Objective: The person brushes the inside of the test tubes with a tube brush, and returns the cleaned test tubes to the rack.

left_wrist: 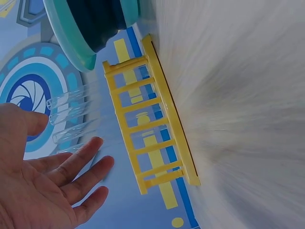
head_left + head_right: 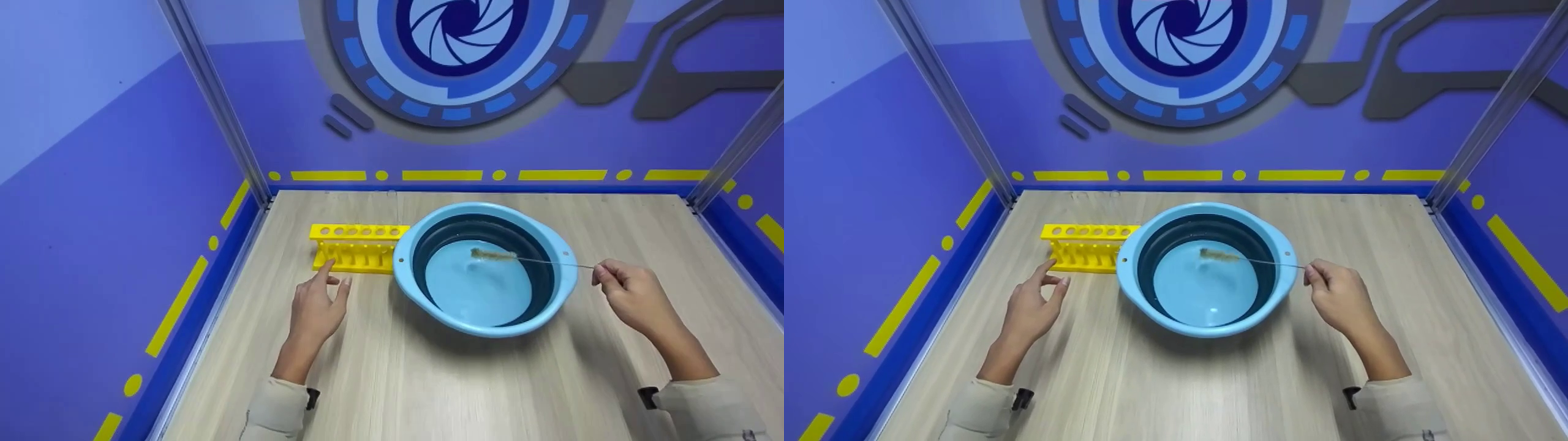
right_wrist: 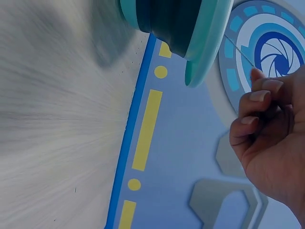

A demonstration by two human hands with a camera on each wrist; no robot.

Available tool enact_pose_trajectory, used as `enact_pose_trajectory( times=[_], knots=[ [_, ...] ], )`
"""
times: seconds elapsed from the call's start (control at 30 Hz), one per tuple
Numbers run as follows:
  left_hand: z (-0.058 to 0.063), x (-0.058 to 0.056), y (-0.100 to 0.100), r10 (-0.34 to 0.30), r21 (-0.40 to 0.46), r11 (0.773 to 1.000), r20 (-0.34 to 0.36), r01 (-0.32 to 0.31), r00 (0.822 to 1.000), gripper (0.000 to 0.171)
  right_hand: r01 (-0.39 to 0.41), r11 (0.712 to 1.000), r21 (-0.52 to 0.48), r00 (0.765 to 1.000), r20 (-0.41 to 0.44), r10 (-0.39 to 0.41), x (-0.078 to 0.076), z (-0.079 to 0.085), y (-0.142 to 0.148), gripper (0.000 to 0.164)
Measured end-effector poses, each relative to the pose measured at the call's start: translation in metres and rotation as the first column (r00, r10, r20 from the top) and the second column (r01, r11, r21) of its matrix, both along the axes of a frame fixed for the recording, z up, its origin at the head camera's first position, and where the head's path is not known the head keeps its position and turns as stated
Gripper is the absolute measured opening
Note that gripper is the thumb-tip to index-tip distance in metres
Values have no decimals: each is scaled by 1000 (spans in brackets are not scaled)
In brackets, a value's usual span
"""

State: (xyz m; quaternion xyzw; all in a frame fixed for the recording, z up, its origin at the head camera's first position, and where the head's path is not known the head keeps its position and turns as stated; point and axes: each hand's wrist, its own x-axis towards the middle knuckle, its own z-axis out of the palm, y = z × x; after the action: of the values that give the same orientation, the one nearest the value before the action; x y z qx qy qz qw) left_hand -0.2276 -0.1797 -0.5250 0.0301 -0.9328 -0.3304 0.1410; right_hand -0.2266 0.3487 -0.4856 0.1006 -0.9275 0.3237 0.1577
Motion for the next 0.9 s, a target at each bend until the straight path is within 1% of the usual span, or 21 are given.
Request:
enact_pose_trajectory(
  times=[0.13,0.23,0.3,0.37,0.57,0.73,0.83,0.9],
  knots=[
    [0,-1,-1,-3,-1,1000,-12,3,1000,62,25,997,-67,997,-66,-29,1,-2,-3,29],
    [0,-3,-1,1,0,1000,-4,-1,1000,63,28,992,-124,993,-109,-41,1,-5,-6,26],
    [0,-5,-1,4,-1,1000,6,-4,1000,63,21,988,-152,992,-122,-40,1,-7,-7,24],
    [0,-8,-1,6,4,1000,16,-6,1000,63,6,986,-166,993,-114,-25,1,-8,-9,23],
    [-3,-15,-3,3,7,1000,5,-3,1000,62,-47,987,-156,997,-64,38,2,-10,-13,23],
    [-5,-22,-4,-2,-9,1000,-9,2,1000,61,-69,988,-137,997,-43,64,4,-14,-14,21],
    [-6,-25,-4,-4,-12,1000,-17,4,1000,61,-83,988,-127,996,-47,77,4,-17,-15,20],
    [-6,-27,-4,-1,-13,1000,-15,1,1000,62,-88,989,-115,995,-66,81,3,-19,-15,19]
  ],
)
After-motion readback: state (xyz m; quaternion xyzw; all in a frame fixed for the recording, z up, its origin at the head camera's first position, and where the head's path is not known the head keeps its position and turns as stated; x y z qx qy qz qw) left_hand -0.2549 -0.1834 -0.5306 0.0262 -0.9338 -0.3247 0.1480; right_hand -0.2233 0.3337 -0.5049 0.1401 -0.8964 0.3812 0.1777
